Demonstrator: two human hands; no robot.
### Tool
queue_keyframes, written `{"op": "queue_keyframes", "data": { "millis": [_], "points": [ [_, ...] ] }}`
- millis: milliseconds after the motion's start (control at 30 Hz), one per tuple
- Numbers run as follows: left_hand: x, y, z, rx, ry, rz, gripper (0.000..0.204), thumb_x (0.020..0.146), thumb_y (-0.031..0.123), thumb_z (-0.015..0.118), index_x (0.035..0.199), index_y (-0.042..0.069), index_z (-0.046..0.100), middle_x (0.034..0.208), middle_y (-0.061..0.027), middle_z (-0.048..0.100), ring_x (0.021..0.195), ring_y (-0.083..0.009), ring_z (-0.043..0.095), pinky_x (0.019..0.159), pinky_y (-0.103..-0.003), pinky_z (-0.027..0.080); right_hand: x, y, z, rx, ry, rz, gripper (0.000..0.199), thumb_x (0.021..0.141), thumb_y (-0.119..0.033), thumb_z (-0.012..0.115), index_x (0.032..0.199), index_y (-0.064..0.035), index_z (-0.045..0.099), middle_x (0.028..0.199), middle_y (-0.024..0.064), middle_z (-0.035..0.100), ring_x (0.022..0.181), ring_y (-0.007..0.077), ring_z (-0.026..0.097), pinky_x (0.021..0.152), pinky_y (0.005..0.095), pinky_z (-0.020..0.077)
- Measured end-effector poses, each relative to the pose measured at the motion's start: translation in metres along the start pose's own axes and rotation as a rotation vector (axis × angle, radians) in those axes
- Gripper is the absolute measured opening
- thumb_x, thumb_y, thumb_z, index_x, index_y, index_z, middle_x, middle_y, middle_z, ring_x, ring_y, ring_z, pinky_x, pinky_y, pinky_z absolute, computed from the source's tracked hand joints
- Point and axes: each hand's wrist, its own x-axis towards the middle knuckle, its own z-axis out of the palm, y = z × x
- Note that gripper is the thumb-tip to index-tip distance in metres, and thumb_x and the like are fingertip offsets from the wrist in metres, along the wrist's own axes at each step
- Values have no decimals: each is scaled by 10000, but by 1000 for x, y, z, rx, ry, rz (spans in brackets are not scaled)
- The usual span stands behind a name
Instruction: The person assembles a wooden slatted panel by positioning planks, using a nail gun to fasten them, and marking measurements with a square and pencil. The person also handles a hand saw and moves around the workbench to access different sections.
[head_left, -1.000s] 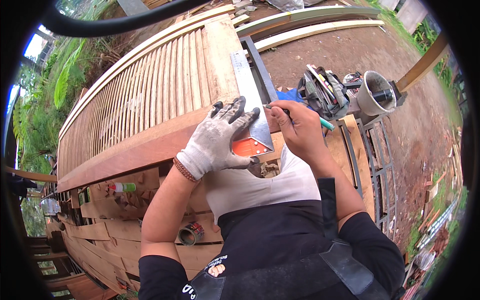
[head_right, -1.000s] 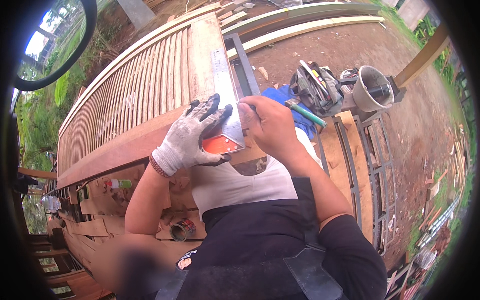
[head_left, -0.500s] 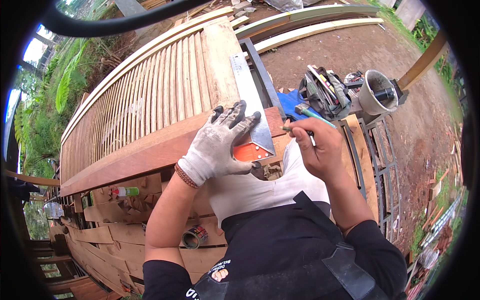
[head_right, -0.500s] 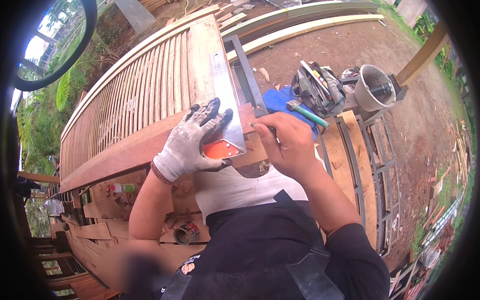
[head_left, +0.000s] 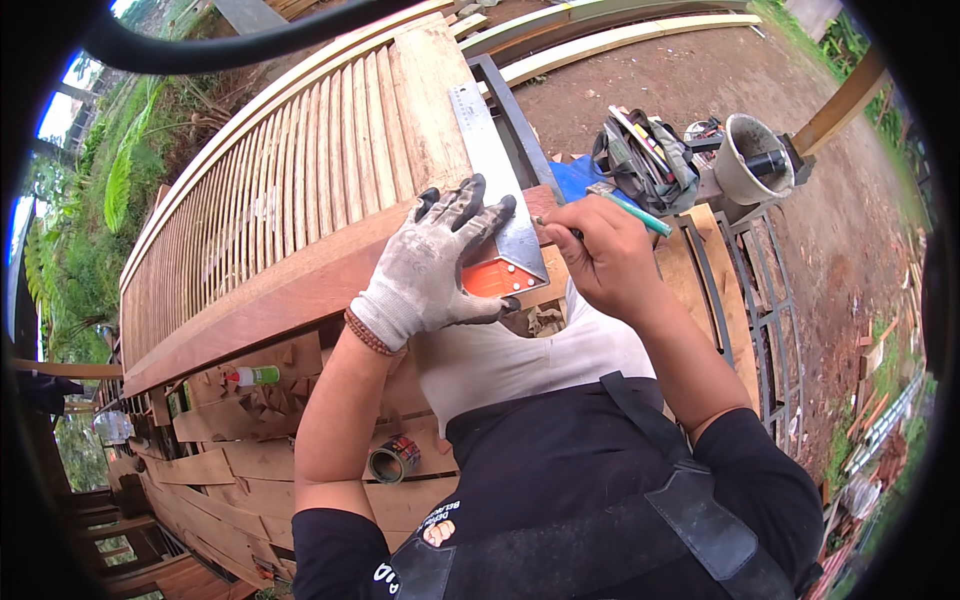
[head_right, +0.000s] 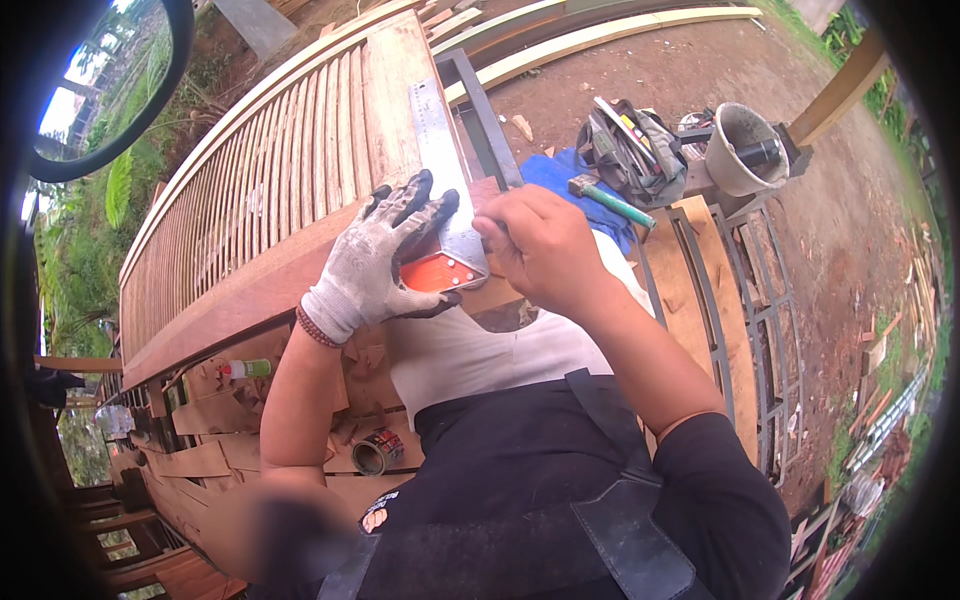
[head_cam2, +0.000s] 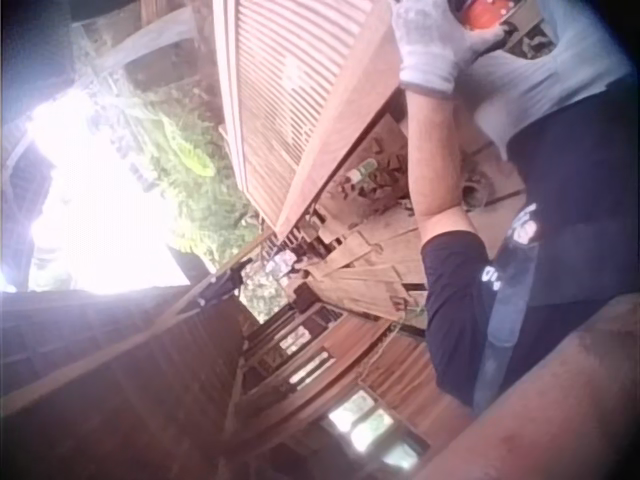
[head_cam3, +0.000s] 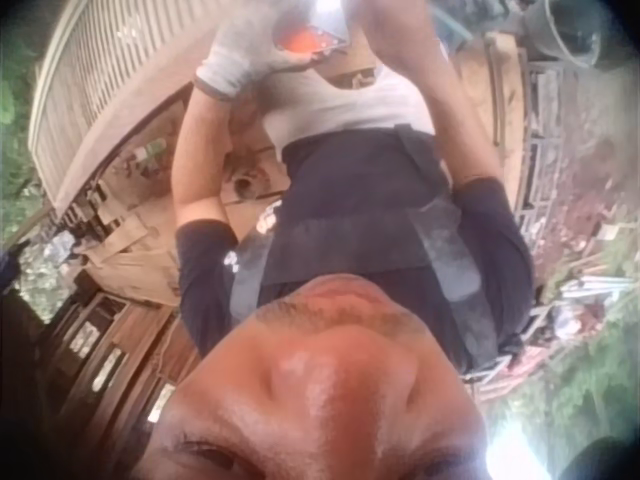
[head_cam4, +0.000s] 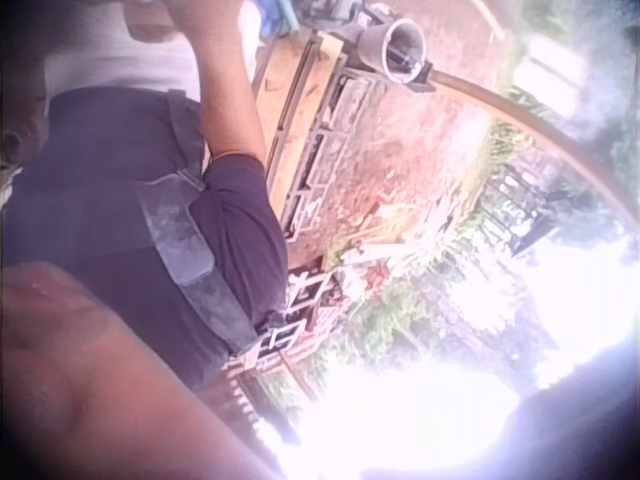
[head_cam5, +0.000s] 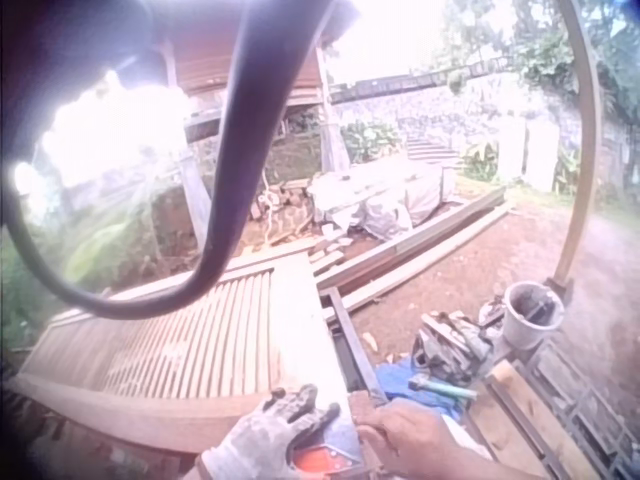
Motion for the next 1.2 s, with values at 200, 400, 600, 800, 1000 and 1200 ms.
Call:
{"op": "queue_keyframes", "data": {
  "millis": [200, 400, 600, 800, 1000, 1200],
  "points": [
    [-1, 1, -2, -18, 7, -7, 960, 660, 509, 812, 1487, 162, 470, 1527, -224, 406, 1417, -391, 382, 1206, -482, 256, -40, -18, -32, 122, -213, 275, 161, 929, -143, 656, 835, -16, 622, 732, 116, 605, 641, 274, 602, 592, 370, 463],
    [-3, 1, -2, -23, -7, -20, 974, 668, 526, 813, 1502, 176, 451, 1544, -223, 382, 1422, -409, 364, 1207, -491, 246, -54, -14, -2, 788, -239, 1023, 257, 1049, -225, 503, 895, -41, 595, 746, 28, 549, 636, 116, 502, 589, 266, 420],
    [4, -12, -15, -130, -106, 59, 852, 789, 550, 729, 1456, 77, 491, 1495, -254, 437, 1421, -397, 378, 1206, -479, 232, -53, -28, 37, 959, -173, 1003, 289, 1010, -313, 596, 926, -37, 614, 703, -3, 576, 625, 68, 510, 574, 254, 416],
    [13, -37, -7, -222, 79, -137, 555, 901, 249, 643, 1397, 22, 542, 1456, -223, 501, 1392, -396, 421, 1174, -456, 288, -51, -29, 27, 1096, -134, 1049, 235, 1013, -258, 591, 1014, -25, 620, 714, 3, 580, 654, 59, 511, 582, 239, 404],
    [14, -41, 1, -64, 52, -137, 581, 876, 256, 678, 1403, 49, 547, 1453, -232, 496, 1377, -419, 427, 1165, -485, 292, -49, -15, -25, 999, 93, 1062, 255, 1009, -185, 583, 1177, 6, 598, 752, 7, 591, 583, 24, 445, 508, 189, 339],
    [17, -41, -6, -54, 35, -264, 665, 833, 346, 731, 1402, 59, 541, 1461, -227, 488, 1386, -403, 421, 1173, -509, 270, 23, 16, -69, 632, 432, 999, 226, 1012, -183, 577, 1148, -7, 611, 772, 13, 588, 588, 37, 451, 500, 178, 326]
  ]
}}
